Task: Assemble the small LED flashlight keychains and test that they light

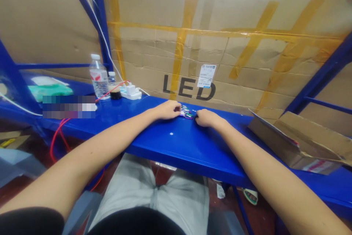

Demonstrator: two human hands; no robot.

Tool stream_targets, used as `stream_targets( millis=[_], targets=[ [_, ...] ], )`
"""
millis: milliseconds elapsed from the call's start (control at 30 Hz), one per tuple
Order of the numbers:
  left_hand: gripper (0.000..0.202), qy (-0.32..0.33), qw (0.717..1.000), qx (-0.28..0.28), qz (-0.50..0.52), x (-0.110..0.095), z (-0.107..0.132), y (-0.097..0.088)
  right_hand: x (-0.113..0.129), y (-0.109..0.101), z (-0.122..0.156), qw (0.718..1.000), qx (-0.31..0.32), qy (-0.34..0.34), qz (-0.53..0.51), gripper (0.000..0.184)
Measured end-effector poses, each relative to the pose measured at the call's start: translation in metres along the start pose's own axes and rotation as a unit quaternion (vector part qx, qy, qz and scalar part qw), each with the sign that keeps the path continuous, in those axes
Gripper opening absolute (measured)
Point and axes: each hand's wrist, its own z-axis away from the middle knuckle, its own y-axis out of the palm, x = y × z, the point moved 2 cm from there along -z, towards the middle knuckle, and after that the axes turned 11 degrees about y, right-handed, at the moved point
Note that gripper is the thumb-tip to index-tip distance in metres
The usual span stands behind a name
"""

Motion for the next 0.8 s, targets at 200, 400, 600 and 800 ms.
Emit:
stream_targets(
  millis=[200,400,600,800],
  targets=[
    [0.017,0.039,0.994,0.023,-0.095,-0.013,-0.004,0.009,0.012,-0.003,0.0,0.986,-0.119,-0.09,-0.079,0.026],
    [0.013,0.029,0.996,0.046,-0.074,-0.006,-0.002,0.009,0.018,-0.001,0.001,0.979,-0.115,-0.138,-0.095,0.017],
    [0.016,0.015,0.999,0.024,-0.024,-0.009,-0.001,0.01,0.015,0.001,0.0,0.98,-0.081,-0.116,-0.137,0.017],
    [0.012,0.033,0.997,0.044,-0.06,-0.008,-0.003,0.012,0.014,0.004,-0.005,0.983,-0.072,-0.091,-0.142,0.014]
  ],
)
